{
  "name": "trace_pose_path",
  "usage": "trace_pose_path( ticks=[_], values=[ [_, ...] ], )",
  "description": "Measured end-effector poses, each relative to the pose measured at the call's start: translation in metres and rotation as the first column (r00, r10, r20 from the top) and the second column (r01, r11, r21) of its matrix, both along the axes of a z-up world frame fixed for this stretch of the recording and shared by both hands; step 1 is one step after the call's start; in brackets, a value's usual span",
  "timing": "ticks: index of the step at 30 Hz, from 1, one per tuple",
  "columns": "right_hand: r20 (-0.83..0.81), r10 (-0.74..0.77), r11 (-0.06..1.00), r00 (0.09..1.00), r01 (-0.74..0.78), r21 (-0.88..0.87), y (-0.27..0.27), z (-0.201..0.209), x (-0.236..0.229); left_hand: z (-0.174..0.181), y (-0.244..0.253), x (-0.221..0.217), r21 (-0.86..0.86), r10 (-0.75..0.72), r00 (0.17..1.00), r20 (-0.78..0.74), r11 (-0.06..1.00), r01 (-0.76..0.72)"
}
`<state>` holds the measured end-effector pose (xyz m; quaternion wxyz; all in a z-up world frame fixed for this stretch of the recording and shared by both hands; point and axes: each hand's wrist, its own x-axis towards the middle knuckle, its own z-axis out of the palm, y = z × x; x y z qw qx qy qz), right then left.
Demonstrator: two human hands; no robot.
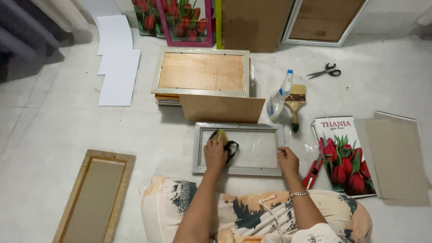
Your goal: Cleaning glass frames and assembling them with pictures and backing boards
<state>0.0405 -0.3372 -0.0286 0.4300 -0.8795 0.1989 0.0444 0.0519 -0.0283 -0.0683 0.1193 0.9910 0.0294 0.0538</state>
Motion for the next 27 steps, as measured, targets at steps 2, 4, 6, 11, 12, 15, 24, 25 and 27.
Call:
trace_pose_path(
  ticks=[2,4,6,11,12,15,24,25,27],
  values=[
    [0.001,-0.014,1.000,1.000,0.014,0.025,0.003,0.007,-0.002,0.019,0.013,-0.005,-0.011,0.119,0.992,0.038,0.993,-0.119],
    [0.007,-0.028,0.998,1.000,0.027,0.051,0.002,0.008,0.002,0.029,0.011,-0.004,-0.027,0.237,0.968,0.080,0.972,-0.235],
    [0.008,-0.052,0.997,0.999,0.051,0.050,0.002,0.000,0.005,0.028,-0.001,-0.003,-0.009,0.341,0.929,0.141,0.939,-0.344],
    [-0.022,-0.056,0.998,0.998,0.056,0.003,0.004,0.004,0.006,0.037,-0.059,0.008,-0.074,0.395,0.913,0.103,0.918,-0.389],
    [-0.019,-0.056,0.998,0.998,0.056,-0.007,0.004,0.003,0.007,0.041,-0.072,0.008,-0.064,0.333,0.932,0.146,0.943,-0.327],
    [-0.020,-0.072,0.997,0.997,0.073,0.018,0.007,0.004,0.003,0.029,-0.118,0.008,-0.041,0.210,0.926,0.313,0.977,-0.208],
    [0.004,-0.121,0.992,0.993,0.121,-0.030,-0.005,-0.008,0.010,0.007,-0.193,-0.006,-0.136,-0.372,0.923,0.097,0.914,0.383],
    [0.004,-0.120,0.992,0.993,0.120,-0.030,-0.006,-0.009,0.008,0.015,-0.177,-0.006,-0.136,-0.372,0.923,0.098,0.914,0.382],
    [-0.004,-0.129,0.991,0.992,0.129,-0.047,-0.008,-0.013,0.006,0.031,-0.146,-0.003,-0.144,-0.371,0.924,-0.091,0.923,0.356]
  ],
)
